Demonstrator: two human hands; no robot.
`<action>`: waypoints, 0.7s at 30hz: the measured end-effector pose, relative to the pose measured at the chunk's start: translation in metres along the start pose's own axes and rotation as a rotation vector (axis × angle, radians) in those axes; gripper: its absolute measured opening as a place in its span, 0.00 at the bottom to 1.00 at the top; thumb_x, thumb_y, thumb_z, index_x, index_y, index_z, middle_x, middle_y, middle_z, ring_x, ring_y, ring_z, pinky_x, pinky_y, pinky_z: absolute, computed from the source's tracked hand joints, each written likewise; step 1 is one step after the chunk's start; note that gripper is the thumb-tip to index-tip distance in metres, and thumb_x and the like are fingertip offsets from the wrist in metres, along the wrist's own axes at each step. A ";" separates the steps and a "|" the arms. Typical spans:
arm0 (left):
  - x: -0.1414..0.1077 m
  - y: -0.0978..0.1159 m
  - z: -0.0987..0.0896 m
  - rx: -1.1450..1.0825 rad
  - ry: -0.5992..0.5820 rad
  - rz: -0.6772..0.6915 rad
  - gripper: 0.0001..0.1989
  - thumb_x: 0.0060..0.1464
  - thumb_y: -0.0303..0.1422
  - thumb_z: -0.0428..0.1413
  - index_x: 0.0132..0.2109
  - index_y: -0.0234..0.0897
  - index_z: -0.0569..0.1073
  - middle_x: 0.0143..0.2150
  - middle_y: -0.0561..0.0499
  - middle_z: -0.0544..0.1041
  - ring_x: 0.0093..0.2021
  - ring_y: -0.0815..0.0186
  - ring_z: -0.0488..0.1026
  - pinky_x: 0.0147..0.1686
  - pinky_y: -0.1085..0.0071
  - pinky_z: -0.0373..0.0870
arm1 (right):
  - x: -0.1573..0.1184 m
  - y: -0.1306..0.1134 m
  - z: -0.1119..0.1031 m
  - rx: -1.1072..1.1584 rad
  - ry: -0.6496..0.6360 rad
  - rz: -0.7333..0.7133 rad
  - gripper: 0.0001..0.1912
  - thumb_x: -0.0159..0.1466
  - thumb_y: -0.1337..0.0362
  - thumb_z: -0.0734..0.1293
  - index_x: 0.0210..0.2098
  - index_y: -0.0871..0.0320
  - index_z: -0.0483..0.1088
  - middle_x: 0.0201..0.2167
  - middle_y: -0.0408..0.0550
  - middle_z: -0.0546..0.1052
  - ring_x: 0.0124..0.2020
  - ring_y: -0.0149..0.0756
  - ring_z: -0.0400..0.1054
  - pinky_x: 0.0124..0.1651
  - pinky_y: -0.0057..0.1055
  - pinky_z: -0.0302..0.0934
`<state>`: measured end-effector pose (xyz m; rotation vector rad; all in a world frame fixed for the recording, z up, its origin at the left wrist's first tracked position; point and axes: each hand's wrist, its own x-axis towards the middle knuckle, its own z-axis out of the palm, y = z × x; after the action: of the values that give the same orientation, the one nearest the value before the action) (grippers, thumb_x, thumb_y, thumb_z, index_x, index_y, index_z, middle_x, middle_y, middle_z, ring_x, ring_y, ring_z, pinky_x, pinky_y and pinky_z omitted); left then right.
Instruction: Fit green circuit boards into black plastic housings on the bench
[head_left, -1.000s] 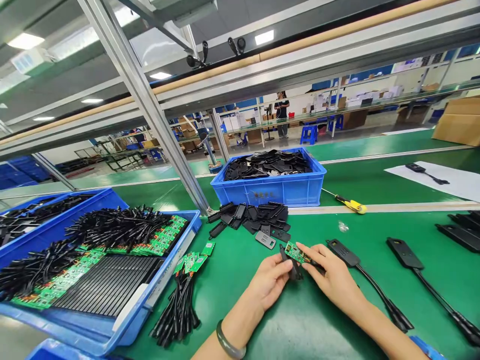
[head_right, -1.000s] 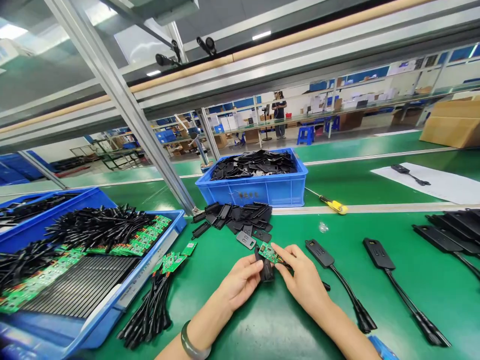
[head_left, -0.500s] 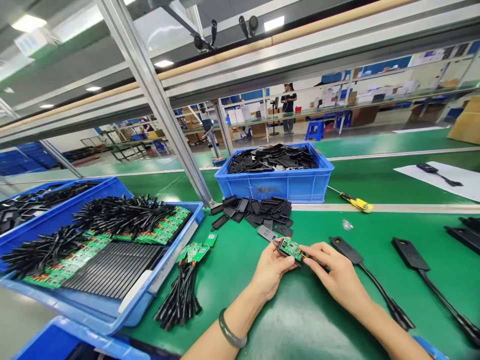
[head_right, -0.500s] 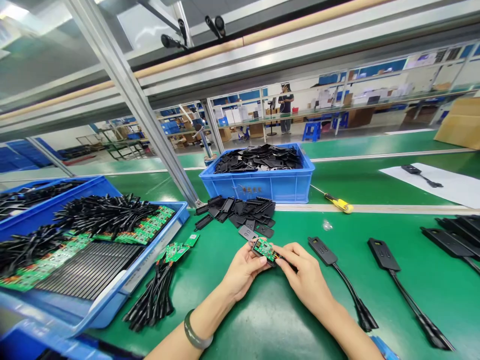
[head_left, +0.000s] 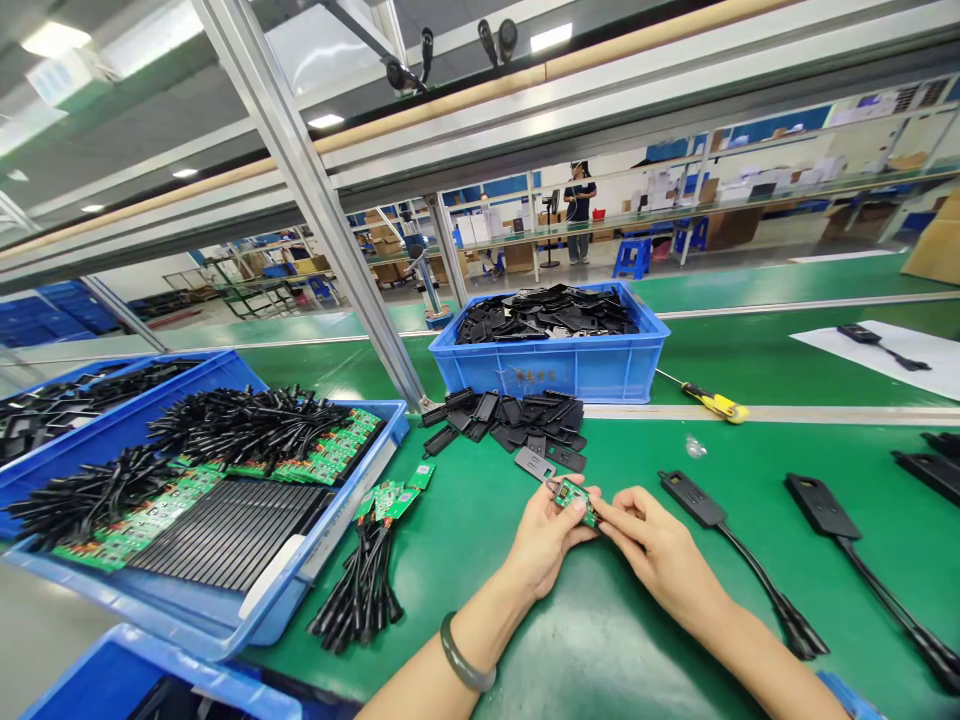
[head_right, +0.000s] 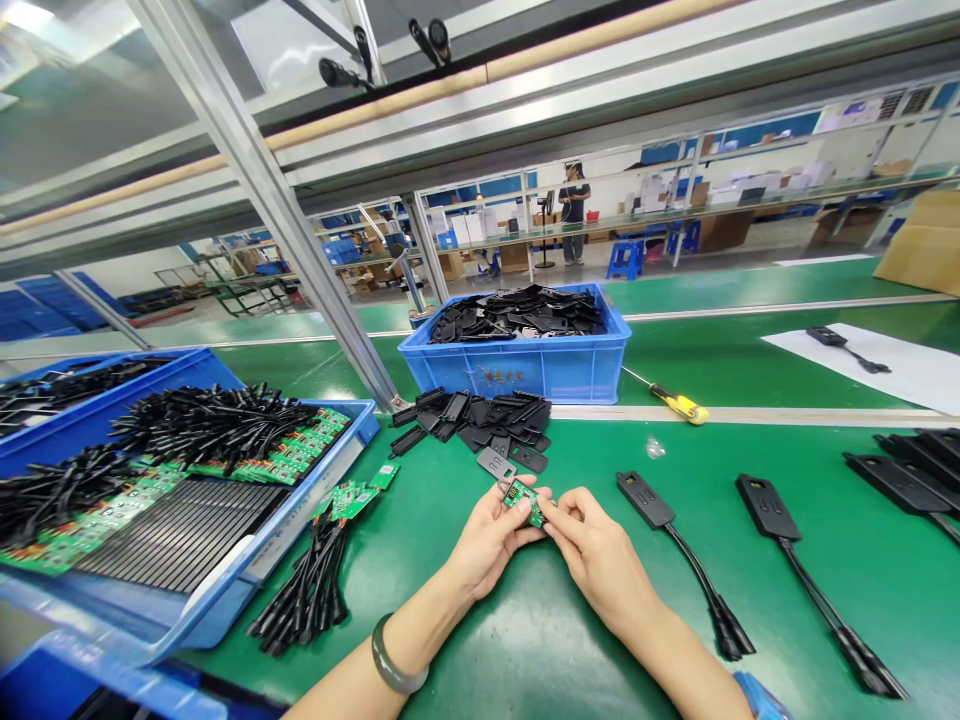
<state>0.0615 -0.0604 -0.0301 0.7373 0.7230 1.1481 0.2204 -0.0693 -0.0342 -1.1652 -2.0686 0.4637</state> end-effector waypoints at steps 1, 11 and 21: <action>0.001 -0.001 0.001 0.012 0.034 0.007 0.20 0.46 0.36 0.62 0.45 0.35 0.67 0.43 0.43 0.74 0.43 0.61 0.72 0.41 0.65 0.70 | -0.001 0.000 0.002 -0.007 -0.008 -0.002 0.18 0.67 0.59 0.54 0.52 0.52 0.68 0.34 0.49 0.68 0.33 0.34 0.65 0.38 0.31 0.63; 0.003 0.000 0.006 0.163 0.112 0.116 0.18 0.47 0.39 0.60 0.41 0.33 0.65 0.37 0.43 0.76 0.36 0.62 0.74 0.33 0.69 0.71 | 0.006 -0.005 -0.004 0.124 -0.130 0.319 0.16 0.62 0.52 0.60 0.27 0.56 0.68 0.20 0.42 0.70 0.22 0.32 0.63 0.26 0.27 0.57; 0.002 -0.005 0.001 0.327 0.097 0.166 0.21 0.50 0.45 0.55 0.46 0.38 0.61 0.37 0.45 0.76 0.40 0.58 0.75 0.35 0.66 0.73 | 0.006 -0.006 0.001 0.281 -0.171 0.331 0.21 0.60 0.51 0.61 0.18 0.58 0.66 0.16 0.40 0.68 0.20 0.29 0.58 0.25 0.25 0.51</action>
<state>0.0657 -0.0602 -0.0339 1.0367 0.9589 1.2367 0.2141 -0.0671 -0.0292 -1.3346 -1.8737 1.0098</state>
